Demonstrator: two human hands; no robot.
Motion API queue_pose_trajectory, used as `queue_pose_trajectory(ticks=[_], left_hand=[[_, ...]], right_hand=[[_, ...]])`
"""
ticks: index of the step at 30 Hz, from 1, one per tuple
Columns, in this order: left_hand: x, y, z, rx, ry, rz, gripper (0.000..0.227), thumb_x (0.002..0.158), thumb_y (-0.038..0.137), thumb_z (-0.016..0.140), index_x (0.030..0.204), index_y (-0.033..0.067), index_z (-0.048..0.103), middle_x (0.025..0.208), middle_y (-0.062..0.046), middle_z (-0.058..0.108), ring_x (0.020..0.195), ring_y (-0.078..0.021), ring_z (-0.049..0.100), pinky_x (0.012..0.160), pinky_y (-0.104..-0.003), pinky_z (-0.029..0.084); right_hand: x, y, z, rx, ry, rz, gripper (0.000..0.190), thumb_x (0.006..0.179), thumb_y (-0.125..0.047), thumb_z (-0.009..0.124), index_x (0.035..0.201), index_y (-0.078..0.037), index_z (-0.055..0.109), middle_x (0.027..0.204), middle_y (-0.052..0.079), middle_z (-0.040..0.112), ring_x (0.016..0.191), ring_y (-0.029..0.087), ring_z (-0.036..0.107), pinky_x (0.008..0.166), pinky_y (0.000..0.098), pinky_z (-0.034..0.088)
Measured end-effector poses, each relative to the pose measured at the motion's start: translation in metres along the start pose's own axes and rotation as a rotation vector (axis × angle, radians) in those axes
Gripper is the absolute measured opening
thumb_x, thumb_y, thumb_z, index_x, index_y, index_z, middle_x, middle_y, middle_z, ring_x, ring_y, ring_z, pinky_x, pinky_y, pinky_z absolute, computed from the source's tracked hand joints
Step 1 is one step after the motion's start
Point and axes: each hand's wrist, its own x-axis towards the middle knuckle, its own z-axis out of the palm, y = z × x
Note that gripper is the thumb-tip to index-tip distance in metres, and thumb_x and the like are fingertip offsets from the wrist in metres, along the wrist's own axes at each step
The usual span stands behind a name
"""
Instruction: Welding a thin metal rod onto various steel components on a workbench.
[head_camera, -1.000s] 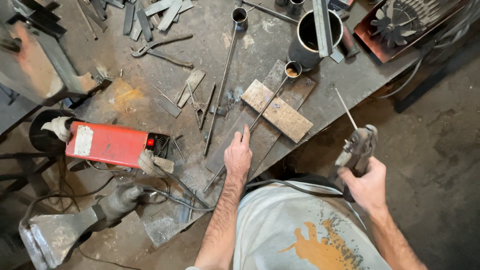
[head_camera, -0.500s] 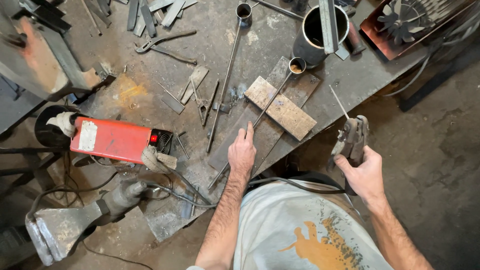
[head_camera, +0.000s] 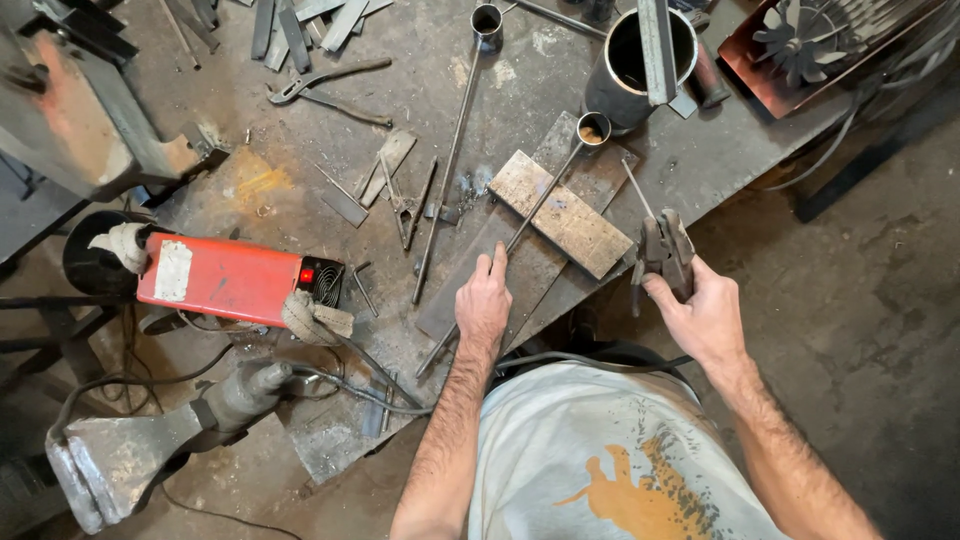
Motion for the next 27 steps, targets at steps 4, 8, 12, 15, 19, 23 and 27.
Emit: queue_pose_trajectory(ticks=[4, 8, 12, 15, 19, 23, 27], left_hand=[[0.003, 0.0, -0.002, 0.004, -0.05, -0.013, 0.063, 0.08, -0.001, 0.067, 0.141, 0.0089, 0.056, 0.1, -0.012, 0.057, 0.078, -0.0327, 0.07, 0.063, -0.043, 0.059], [0.001, 0.004, -0.005, 0.006, -0.057, -0.021, 0.064, 0.081, 0.0, 0.067, 0.142, 0.0084, 0.055, 0.1, -0.012, 0.057, 0.079, -0.033, 0.07, 0.063, -0.044, 0.059], [0.001, 0.004, -0.001, 0.0, -0.047, -0.024, 0.064, 0.08, 0.001, 0.067, 0.143, 0.009, 0.054, 0.101, -0.012, 0.058, 0.078, -0.0332, 0.07, 0.063, -0.045, 0.059], [0.001, 0.002, -0.002, -0.003, -0.068, -0.026, 0.065, 0.08, 0.002, 0.067, 0.144, 0.0089, 0.054, 0.1, -0.012, 0.058, 0.079, -0.0328, 0.07, 0.063, -0.045, 0.058], [0.001, 0.002, -0.001, -0.002, -0.054, -0.025, 0.064, 0.08, 0.002, 0.067, 0.143, 0.0091, 0.054, 0.101, -0.012, 0.058, 0.078, -0.0328, 0.07, 0.063, -0.045, 0.059], [0.001, 0.004, -0.001, -0.006, -0.041, -0.032, 0.064, 0.081, 0.003, 0.067, 0.142, 0.0097, 0.055, 0.101, -0.012, 0.058, 0.077, -0.033, 0.07, 0.063, -0.045, 0.058], [-0.002, 0.003, 0.003, -0.01, -0.034, -0.024, 0.064, 0.081, 0.003, 0.067, 0.143, 0.0089, 0.054, 0.101, -0.013, 0.058, 0.077, -0.0326, 0.07, 0.063, -0.044, 0.059]], right_hand=[[0.002, 0.0, 0.0, 0.001, 0.006, -0.039, 0.038, 0.09, -0.025, 0.079, 0.117, 0.0, 0.07, 0.071, 0.011, 0.069, 0.061, 0.012, 0.056, 0.063, 0.0332, 0.052], [0.003, -0.001, 0.001, 0.021, 0.013, -0.071, 0.039, 0.091, -0.026, 0.079, 0.117, 0.001, 0.069, 0.072, 0.011, 0.069, 0.063, 0.011, 0.055, 0.063, 0.0328, 0.052], [0.006, 0.0, 0.004, 0.002, 0.016, -0.044, 0.039, 0.09, -0.025, 0.078, 0.119, 0.0, 0.07, 0.072, 0.012, 0.068, 0.062, 0.012, 0.054, 0.063, 0.0331, 0.052], [0.008, 0.001, 0.007, 0.006, 0.006, -0.04, 0.037, 0.091, -0.025, 0.078, 0.115, 0.001, 0.07, 0.073, 0.011, 0.069, 0.063, 0.011, 0.056, 0.063, 0.0325, 0.052], [0.013, -0.001, 0.008, -0.012, 0.011, -0.057, 0.038, 0.091, -0.026, 0.079, 0.116, 0.001, 0.07, 0.072, 0.012, 0.068, 0.063, 0.011, 0.055, 0.064, 0.0327, 0.052], [0.015, -0.001, 0.01, -0.053, -0.007, -0.009, 0.039, 0.092, -0.028, 0.079, 0.117, 0.0, 0.07, 0.069, 0.013, 0.065, 0.061, 0.014, 0.052, 0.062, 0.0348, 0.051], [0.018, 0.004, 0.011, -0.009, 0.003, -0.057, 0.04, 0.091, -0.028, 0.079, 0.117, 0.0, 0.07, 0.072, 0.01, 0.068, 0.062, 0.012, 0.054, 0.063, 0.0335, 0.052]])
